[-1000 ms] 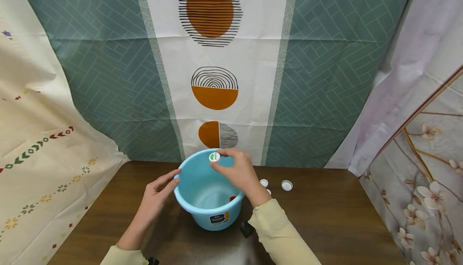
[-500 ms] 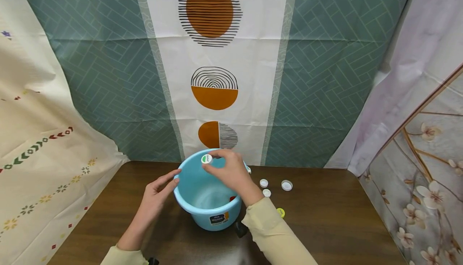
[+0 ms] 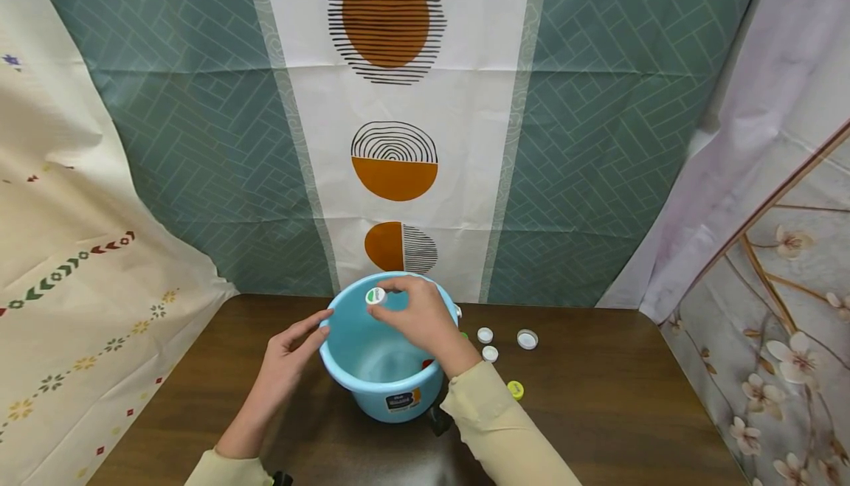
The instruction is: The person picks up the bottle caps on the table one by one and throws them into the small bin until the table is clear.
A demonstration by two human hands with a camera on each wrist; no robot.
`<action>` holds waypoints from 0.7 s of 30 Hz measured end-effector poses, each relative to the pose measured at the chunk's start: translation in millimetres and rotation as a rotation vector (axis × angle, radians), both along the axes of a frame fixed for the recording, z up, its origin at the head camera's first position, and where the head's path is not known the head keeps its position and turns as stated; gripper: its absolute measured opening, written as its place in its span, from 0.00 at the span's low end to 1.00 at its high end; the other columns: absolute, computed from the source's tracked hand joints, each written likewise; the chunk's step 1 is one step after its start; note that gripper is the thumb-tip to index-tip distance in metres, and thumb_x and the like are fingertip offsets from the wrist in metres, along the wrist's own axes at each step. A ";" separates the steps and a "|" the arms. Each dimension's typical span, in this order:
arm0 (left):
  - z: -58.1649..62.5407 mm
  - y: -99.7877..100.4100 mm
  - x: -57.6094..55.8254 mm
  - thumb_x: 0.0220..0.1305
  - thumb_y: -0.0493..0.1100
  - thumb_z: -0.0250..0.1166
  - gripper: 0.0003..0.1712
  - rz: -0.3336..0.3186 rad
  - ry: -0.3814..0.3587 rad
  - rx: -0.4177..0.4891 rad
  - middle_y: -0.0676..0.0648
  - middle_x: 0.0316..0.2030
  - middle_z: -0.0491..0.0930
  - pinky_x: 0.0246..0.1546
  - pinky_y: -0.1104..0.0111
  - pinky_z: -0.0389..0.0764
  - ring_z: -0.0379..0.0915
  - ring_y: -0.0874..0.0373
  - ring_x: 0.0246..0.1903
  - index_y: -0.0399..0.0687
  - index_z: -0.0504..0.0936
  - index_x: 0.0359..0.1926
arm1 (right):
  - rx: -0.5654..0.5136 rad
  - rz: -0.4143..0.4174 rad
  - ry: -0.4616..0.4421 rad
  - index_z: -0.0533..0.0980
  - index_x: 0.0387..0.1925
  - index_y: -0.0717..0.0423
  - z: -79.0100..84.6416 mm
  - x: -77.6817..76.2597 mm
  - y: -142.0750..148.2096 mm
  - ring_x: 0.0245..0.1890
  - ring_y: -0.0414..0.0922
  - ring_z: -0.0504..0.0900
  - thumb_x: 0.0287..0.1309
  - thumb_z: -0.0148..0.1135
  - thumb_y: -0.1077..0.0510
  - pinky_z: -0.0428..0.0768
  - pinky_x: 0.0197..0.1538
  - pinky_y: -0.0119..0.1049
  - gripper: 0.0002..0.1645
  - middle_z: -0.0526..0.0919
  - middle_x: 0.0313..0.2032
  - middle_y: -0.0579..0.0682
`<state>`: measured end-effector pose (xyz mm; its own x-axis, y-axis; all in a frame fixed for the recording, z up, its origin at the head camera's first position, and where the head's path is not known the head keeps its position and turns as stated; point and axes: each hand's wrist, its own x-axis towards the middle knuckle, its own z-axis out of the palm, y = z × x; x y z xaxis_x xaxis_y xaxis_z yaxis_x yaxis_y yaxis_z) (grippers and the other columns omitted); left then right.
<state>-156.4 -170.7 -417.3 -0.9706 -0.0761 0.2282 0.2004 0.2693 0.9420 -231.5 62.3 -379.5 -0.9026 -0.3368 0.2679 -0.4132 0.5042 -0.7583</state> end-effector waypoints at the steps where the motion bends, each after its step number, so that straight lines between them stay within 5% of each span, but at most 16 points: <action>1: -3.8 -1.2 -2.0 0.62 0.50 0.62 0.20 -0.001 0.005 -0.001 0.51 0.57 0.75 0.48 0.69 0.75 0.68 0.55 0.58 0.57 0.78 0.56 | 0.010 -0.003 0.002 0.77 0.46 0.27 0.0 0.0 0.1 0.54 0.40 0.74 0.44 0.67 0.32 0.76 0.52 0.45 0.24 0.78 0.50 0.32; 7: -20.6 -6.6 -10.6 0.62 0.55 0.61 0.20 -0.001 0.020 -0.025 0.55 0.57 0.74 0.49 0.68 0.75 0.67 0.58 0.59 0.65 0.78 0.55 | 0.034 -0.013 0.006 0.76 0.48 0.26 0.6 0.8 1.0 0.59 0.40 0.71 0.43 0.66 0.30 0.74 0.56 0.47 0.26 0.75 0.54 0.33; 21: -21.9 -5.2 -11.9 0.60 0.55 0.63 0.19 0.031 0.017 -0.002 0.58 0.55 0.75 0.51 0.61 0.74 0.68 0.62 0.57 0.68 0.79 0.53 | 0.007 -0.012 0.026 0.76 0.47 0.25 0.9 1.7 1.2 0.58 0.39 0.72 0.44 0.66 0.32 0.75 0.56 0.47 0.25 0.75 0.54 0.33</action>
<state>-168.3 -175.9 -439.2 -0.9639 -0.1055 0.2445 0.2075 0.2779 0.9379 -229.8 63.5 -378.6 -0.8994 -0.3282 0.2887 -0.4265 0.5144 -0.7440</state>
